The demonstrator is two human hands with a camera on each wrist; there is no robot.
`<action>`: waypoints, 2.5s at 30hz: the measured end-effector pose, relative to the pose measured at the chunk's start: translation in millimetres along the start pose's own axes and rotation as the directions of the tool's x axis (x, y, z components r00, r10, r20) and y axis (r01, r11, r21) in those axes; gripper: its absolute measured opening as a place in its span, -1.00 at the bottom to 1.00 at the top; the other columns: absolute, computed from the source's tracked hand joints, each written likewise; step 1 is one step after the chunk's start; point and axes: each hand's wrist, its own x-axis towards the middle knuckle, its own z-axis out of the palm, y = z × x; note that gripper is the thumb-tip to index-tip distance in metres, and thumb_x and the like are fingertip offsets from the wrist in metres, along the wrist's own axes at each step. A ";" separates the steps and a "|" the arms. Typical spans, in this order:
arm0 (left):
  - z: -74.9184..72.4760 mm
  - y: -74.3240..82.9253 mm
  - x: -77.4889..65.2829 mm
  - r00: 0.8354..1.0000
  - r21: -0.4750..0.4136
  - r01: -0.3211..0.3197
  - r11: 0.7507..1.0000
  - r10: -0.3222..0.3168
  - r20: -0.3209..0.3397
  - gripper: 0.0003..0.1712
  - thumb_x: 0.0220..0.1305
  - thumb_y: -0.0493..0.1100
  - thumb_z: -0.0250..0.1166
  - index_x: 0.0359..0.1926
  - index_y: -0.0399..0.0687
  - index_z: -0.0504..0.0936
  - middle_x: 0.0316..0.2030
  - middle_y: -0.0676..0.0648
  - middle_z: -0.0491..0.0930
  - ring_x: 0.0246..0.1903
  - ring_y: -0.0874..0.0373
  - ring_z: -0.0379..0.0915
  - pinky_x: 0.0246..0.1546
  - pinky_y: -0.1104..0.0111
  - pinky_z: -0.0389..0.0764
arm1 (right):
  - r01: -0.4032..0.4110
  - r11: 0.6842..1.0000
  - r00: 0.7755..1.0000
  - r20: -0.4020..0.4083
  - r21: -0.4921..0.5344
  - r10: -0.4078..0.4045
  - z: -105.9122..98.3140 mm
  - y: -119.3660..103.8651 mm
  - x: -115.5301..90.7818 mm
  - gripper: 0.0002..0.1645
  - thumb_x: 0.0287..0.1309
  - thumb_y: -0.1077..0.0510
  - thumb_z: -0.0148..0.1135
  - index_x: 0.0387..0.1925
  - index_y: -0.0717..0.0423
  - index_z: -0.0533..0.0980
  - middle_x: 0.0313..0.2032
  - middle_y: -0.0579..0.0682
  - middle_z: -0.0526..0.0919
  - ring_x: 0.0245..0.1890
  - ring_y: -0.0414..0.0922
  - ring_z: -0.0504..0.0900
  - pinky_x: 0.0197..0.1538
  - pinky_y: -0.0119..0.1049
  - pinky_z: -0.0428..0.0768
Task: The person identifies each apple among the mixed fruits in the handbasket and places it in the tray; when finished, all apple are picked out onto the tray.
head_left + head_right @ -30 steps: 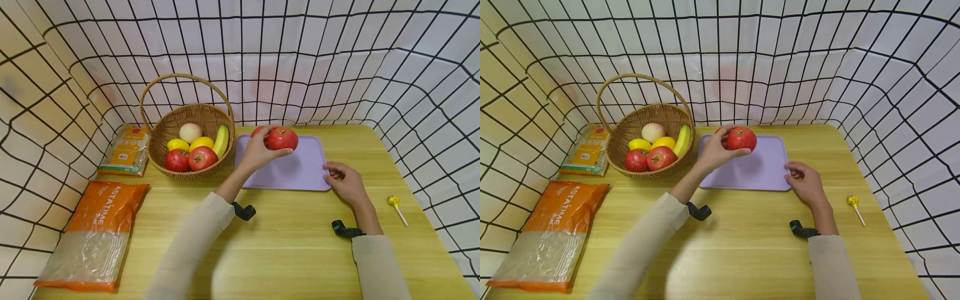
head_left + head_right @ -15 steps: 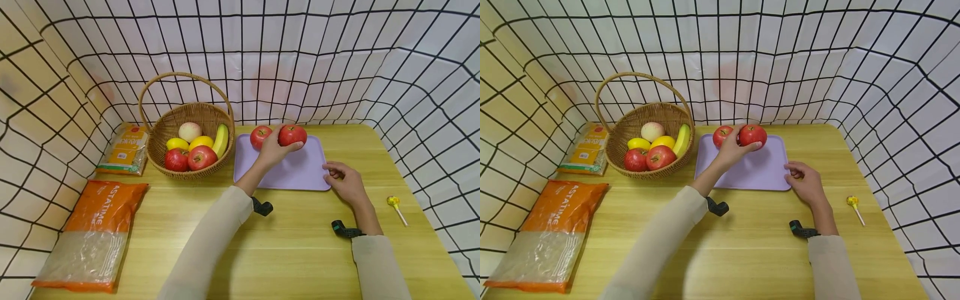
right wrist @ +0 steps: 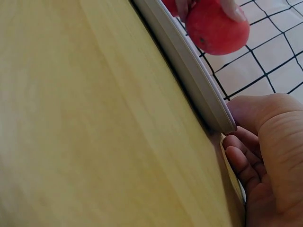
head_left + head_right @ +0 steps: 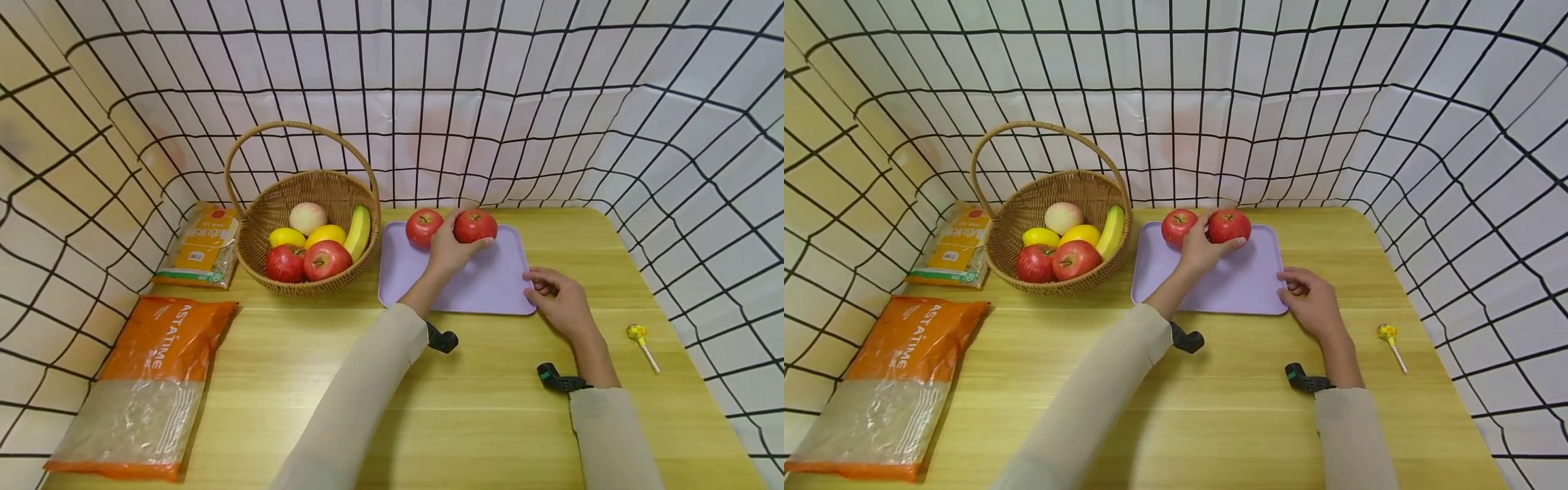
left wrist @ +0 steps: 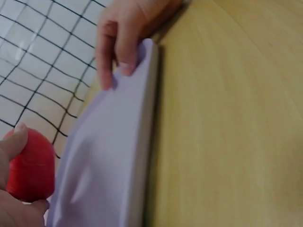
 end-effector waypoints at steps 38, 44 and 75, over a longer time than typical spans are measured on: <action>-82.6 14.4 -49.9 0.929 0.101 -0.322 0.941 0.294 0.223 0.04 0.11 0.28 0.54 0.52 0.10 0.31 0.43 -0.04 0.41 0.35 0.05 0.45 0.35 0.23 0.52 | 0.027 1.000 1.000 -0.012 -0.016 -0.027 -1.0 7.8 1.8 -0.65 0.30 0.22 0.36 0.10 0.18 0.67 -0.16 0.13 0.64 -0.27 -0.37 0.48 -0.21 -0.71 0.43; -121.9 16.6 -63.9 0.890 0.120 -0.446 0.887 0.424 0.169 -0.07 0.12 0.12 0.58 0.44 -0.03 0.41 0.37 -0.10 0.47 0.29 0.01 0.49 0.28 0.28 0.57 | 0.012 1.000 1.000 -0.010 -0.007 -0.012 -0.1 7.7 2.0 -0.64 0.30 0.21 0.36 0.11 0.17 0.67 -0.15 0.14 0.65 -0.27 -0.37 0.49 -0.21 -0.70 0.45; -273.3 -19.1 -101.3 0.916 0.426 -0.321 0.846 0.391 -0.088 -0.27 0.13 0.18 0.51 0.29 0.05 0.59 0.33 -0.12 0.49 0.30 -0.17 0.41 0.10 -0.15 0.54 | 0.016 0.999 1.000 0.006 0.033 -0.016 0.5 0.4 -1.2 -0.62 0.31 0.21 0.36 0.13 0.19 0.66 0.12 0.18 0.66 -0.22 -0.35 0.47 -0.18 -0.71 0.42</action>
